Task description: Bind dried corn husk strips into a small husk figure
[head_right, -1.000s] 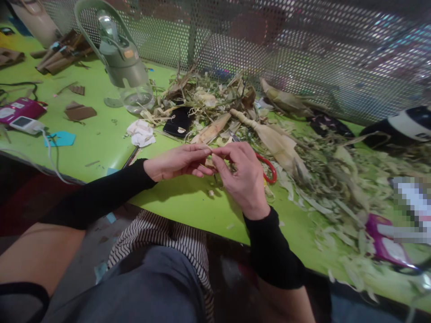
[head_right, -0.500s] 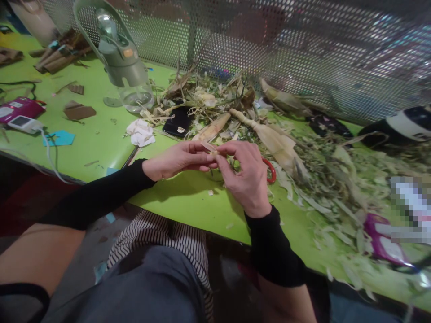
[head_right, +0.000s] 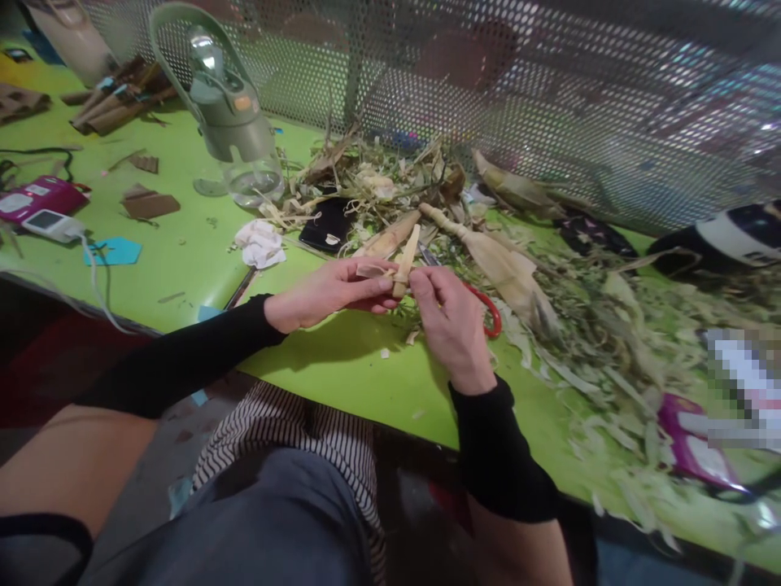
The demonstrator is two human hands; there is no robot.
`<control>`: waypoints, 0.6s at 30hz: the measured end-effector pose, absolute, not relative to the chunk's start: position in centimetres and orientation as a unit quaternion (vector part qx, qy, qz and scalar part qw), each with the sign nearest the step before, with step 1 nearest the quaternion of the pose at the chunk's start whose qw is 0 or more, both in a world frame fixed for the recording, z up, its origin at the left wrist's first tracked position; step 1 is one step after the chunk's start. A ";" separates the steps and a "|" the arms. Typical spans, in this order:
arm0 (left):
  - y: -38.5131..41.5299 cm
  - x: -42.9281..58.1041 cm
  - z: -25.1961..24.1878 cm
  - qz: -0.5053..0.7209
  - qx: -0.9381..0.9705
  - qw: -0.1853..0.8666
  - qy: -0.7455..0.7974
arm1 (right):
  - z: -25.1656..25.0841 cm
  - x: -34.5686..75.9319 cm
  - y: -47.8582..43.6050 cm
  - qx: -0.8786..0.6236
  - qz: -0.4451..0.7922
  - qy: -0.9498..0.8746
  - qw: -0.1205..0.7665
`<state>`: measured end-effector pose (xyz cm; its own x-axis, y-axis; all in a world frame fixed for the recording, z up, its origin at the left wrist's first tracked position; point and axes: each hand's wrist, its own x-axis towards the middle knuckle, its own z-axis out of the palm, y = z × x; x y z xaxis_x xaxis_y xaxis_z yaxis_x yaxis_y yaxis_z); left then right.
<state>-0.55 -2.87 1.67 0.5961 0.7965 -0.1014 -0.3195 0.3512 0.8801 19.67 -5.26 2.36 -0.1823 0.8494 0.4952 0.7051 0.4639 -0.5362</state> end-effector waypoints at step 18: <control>-3.1 -1.4 3.1 0.384 0.538 0.677 0.325 | 3.8 19.7 -6.2 -0.532 0.230 -0.687 0.438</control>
